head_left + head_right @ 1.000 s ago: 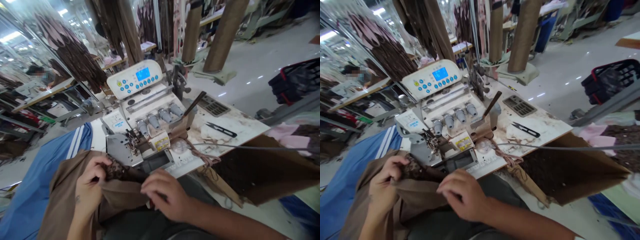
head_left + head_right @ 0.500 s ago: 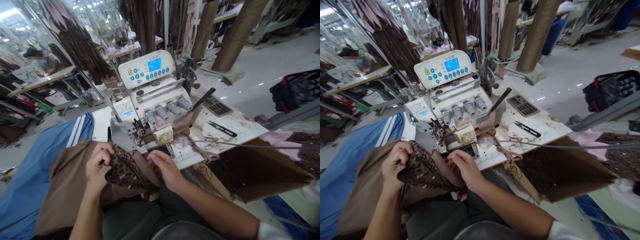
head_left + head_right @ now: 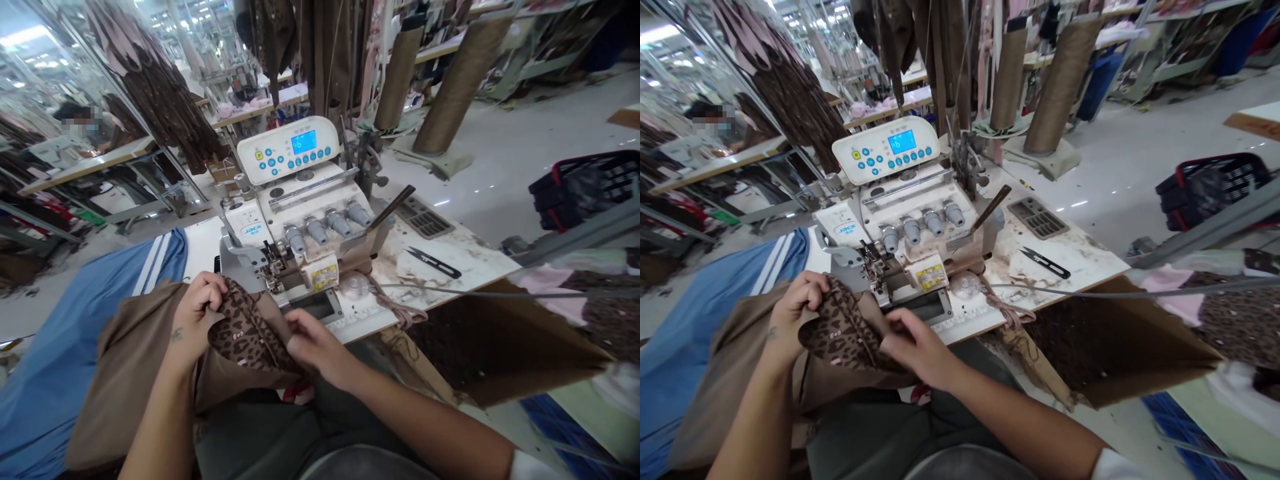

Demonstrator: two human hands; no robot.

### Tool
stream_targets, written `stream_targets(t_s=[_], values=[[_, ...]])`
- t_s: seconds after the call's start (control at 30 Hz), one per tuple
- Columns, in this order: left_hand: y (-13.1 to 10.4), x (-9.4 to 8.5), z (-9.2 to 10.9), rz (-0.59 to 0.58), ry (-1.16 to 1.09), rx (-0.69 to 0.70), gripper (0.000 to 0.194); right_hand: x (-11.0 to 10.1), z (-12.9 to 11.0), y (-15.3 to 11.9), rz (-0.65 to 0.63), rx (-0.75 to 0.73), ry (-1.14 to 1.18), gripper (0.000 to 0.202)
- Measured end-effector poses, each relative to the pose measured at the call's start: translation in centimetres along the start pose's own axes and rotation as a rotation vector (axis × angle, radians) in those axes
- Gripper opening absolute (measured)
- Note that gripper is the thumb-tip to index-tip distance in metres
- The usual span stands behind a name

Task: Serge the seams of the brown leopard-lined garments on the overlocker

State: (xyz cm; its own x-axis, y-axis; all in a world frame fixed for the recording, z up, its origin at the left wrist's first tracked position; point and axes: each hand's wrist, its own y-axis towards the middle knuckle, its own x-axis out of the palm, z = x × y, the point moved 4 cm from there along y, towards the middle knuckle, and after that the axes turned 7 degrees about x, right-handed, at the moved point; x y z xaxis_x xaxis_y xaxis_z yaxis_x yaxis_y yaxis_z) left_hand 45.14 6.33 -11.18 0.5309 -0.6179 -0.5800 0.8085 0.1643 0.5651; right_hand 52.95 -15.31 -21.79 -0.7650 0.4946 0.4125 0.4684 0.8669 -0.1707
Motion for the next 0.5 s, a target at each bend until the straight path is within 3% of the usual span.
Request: stream_targets(t_s=[0.1,0.17,0.3,0.4,0.5], values=[[-0.2,0.0,-0.1,-0.016,-0.014,-0.002,0.048,0.6,-0.2,0.0,0.015,-0.049,-0.165,0.039],[-0.2,-0.1,0.0,-0.022,-0.020,0.003,0.050,0.7,0.4,0.5,0.096,0.026,0.021,0.039],[-0.3,-0.3,0.3,-0.040,-0.018,0.014,0.051,0.5,2.2,0.7,0.209,0.220,0.456,0.068],[-0.3,-0.4,0.1,-0.065,-0.003,0.019,0.048,0.4,1.8,-0.1,0.030,0.100,0.286,0.072],[0.2,-0.3,-0.4,-0.083,0.022,0.023,0.043,0.4,1.2,-0.3,-0.145,0.054,0.065,0.061]])
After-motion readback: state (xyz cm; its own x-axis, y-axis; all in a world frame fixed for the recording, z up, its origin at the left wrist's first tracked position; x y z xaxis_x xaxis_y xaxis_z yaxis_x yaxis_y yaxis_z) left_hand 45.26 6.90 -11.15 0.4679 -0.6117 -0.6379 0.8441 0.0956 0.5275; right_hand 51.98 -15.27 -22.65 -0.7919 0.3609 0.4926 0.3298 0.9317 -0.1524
